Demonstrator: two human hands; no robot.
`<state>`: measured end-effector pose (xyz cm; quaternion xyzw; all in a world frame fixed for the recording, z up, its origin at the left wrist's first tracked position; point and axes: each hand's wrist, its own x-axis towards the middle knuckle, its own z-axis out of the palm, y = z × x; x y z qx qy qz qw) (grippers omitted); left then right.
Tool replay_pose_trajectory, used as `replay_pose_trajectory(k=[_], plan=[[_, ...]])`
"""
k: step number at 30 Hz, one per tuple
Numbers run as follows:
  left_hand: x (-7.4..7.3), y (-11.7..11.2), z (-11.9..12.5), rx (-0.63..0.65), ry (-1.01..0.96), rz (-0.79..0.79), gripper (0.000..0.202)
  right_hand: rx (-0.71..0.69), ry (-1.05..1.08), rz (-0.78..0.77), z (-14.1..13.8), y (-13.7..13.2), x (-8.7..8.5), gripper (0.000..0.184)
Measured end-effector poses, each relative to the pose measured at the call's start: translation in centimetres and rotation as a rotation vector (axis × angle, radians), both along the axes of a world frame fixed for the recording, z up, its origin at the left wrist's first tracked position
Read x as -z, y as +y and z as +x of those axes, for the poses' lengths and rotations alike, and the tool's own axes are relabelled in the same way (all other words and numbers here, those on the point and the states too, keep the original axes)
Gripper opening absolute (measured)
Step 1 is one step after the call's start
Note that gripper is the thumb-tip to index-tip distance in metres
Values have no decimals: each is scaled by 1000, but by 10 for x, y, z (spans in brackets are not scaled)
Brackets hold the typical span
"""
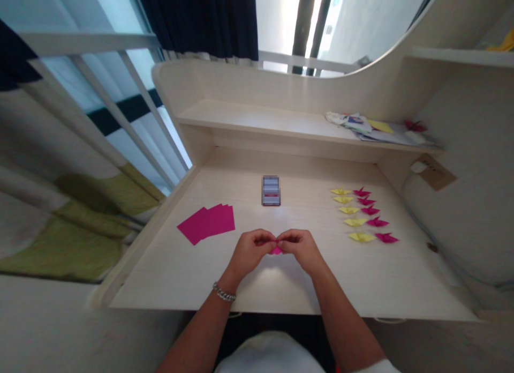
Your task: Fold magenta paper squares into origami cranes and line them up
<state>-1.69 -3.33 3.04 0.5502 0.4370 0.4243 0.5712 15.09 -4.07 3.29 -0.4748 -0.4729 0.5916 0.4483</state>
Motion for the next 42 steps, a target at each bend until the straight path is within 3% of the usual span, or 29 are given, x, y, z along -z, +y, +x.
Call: replay_pose_trajectory(k=[7, 17, 29, 37, 42], plan=[[-12, -2, 2, -34, 1, -6, 6, 48, 135, -133, -2, -3, 2, 22], [-6, -1, 0, -2, 27, 32, 7, 73, 106, -149, -4, 0, 1, 19], [-8, -2, -3, -2, 50, 22, 10, 80, 79, -75, -3, 1, 3, 15], [-5, -2, -2, -17, -25, -8, 11, 70, 159, -64, -2, 4, 7, 27], [0, -2, -1, -52, -15, -18, 14, 49, 125, -12, 0, 4, 8, 24]])
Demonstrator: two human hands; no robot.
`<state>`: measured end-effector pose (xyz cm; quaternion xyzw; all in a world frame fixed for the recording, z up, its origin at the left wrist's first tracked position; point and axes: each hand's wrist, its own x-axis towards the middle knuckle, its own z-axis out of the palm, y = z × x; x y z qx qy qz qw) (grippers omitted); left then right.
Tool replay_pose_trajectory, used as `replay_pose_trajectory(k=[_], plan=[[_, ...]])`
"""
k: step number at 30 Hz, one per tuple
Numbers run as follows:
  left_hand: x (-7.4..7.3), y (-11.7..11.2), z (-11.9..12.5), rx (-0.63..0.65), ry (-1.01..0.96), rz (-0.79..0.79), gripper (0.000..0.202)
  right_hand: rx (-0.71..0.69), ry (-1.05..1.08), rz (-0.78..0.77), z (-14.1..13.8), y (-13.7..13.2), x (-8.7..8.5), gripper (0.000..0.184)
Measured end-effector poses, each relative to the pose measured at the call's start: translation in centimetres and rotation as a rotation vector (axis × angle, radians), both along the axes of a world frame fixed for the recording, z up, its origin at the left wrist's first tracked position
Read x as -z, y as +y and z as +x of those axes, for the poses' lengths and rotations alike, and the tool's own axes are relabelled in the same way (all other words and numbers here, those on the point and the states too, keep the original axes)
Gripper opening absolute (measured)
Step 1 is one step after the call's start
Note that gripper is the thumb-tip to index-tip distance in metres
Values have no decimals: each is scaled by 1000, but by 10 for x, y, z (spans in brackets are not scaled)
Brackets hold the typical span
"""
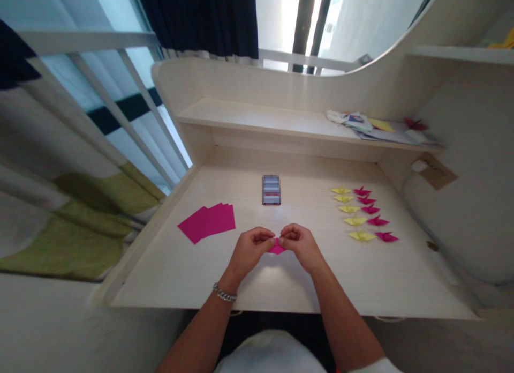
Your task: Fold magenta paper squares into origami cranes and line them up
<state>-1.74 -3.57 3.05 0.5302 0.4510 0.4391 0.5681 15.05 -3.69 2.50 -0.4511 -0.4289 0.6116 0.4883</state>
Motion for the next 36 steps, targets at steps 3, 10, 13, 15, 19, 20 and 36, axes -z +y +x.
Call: replay_pose_trajectory(k=[3, 10, 13, 15, 19, 20, 36], plan=[[6, 0, 2, -26, 10, 21, 14, -10, -45, 18, 0, 0, 1, 22], [10, 1, 4, -67, 5, 11, 20, -34, -108, 64, -1, 0, 2, 21], [7, 0, 3, -52, 13, -14, 22, -40, -119, 45, -1, 0, 2, 22], [6, 0, 2, -21, 7, -42, 22, -47, -120, 20, 1, 1, 2, 21], [4, 0, 1, 10, 8, -88, 21, -98, -130, -7, 6, 2, 3, 18], [3, 0, 1, 9, 12, -94, 20, -107, -136, -3, 7, 3, 3, 17], [13, 2, 9, -225, 24, 54, 28, 274, -662, 421, -11, -14, 3, 21]])
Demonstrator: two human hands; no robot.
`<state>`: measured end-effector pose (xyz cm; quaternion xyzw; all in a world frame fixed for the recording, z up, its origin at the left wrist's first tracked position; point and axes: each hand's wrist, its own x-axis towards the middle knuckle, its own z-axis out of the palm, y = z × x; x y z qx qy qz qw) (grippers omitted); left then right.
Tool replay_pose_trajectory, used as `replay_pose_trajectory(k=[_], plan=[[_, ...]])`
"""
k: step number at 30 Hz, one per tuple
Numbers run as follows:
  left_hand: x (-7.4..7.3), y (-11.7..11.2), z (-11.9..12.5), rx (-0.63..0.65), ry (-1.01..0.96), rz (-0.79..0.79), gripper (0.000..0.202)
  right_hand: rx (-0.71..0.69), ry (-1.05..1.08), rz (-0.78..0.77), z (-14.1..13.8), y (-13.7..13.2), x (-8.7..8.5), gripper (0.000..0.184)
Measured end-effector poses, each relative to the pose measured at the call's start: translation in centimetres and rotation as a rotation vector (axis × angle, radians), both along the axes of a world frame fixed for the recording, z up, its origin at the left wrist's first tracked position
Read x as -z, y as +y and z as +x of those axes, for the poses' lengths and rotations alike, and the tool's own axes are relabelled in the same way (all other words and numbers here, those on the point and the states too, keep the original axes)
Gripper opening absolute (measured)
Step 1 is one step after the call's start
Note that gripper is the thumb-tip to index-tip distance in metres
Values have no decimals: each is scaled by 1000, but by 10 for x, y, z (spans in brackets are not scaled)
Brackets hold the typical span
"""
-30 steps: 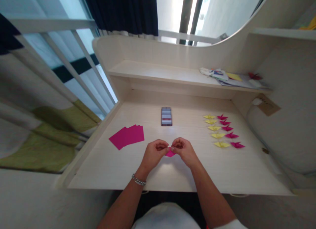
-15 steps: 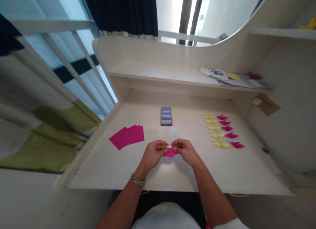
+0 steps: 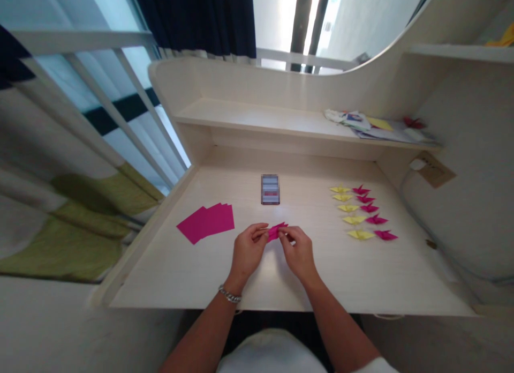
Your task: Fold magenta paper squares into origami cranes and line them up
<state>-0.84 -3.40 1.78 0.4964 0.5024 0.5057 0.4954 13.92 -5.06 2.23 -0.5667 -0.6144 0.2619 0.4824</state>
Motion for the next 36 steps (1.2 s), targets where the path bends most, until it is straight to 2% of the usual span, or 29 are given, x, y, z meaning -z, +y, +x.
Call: replay_pose_trajectory(k=[6, 8, 12, 16, 18, 20, 22, 24, 31, 36], plan=[[-7, -9, 6, 68, 122, 93, 26, -138, 344, -231, -7, 8, 11, 32], [-8, -11, 7, 82, 154, 114, 27, -178, 387, -273, -6, 11, 13, 33], [-10, -12, 5, 78, 217, 118, 25, -159, 279, -279, 1, 13, 13, 26], [-13, -9, -1, -62, 396, 168, 24, -170, 183, -282, 9, 11, 9, 24], [-15, -7, -4, -70, 445, 221, 22, -204, 146, -291, 11, 10, 7, 23], [-16, -6, -5, 14, 400, 226, 18, -230, 122, -303, 12, 9, 5, 23], [-14, -6, -5, 124, 306, 171, 14, -247, 116, -313, 13, 9, 4, 22], [-12, -6, -5, 179, 231, 111, 14, -266, 123, -324, 12, 8, 2, 22], [-9, -5, -5, 163, 167, 64, 14, -230, 292, -298, 11, 8, -4, 13], [-10, -5, -7, 219, 82, 17, 16, -248, 325, -318, 11, 7, -7, 13]])
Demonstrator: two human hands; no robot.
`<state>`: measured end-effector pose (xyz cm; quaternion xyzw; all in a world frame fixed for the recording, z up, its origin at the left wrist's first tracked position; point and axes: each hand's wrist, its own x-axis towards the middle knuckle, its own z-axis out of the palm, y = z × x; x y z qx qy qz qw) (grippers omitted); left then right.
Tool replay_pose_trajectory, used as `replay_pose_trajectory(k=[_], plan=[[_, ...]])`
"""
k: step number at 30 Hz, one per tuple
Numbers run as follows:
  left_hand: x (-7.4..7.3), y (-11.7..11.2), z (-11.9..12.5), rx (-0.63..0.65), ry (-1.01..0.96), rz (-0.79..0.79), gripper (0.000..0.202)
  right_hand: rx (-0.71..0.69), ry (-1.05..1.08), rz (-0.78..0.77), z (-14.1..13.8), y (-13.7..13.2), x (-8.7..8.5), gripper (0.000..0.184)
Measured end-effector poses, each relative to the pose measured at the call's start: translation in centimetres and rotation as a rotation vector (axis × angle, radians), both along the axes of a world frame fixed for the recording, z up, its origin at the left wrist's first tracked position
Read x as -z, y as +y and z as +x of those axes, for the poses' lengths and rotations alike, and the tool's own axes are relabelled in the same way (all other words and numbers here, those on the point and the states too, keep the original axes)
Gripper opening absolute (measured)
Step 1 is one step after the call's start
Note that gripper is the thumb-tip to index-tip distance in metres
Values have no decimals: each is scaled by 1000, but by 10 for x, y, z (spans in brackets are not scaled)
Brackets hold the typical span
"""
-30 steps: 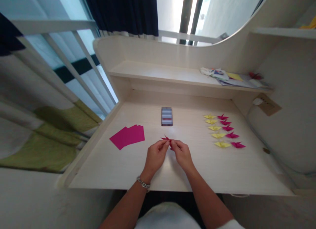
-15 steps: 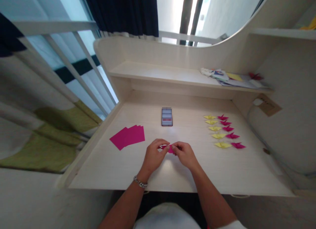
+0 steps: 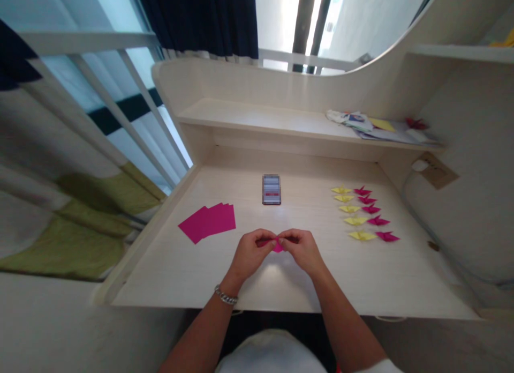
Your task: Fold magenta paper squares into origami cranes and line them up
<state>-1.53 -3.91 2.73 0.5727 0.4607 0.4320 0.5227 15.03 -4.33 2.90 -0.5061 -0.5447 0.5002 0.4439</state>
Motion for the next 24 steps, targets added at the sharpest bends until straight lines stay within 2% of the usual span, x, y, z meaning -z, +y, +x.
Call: replay_pose_trajectory(k=[7, 17, 24], plan=[[-1, 1, -3, 2, 2, -24, 12, -42, 151, -91, 1, 0, -3, 14], [-5, -2, -2, -56, 54, 70, 9, 25, 152, -57, -5, -2, -2, 11], [-6, -1, -3, -33, 10, 20, 11, -6, 140, -64, -3, -3, -8, 12]])
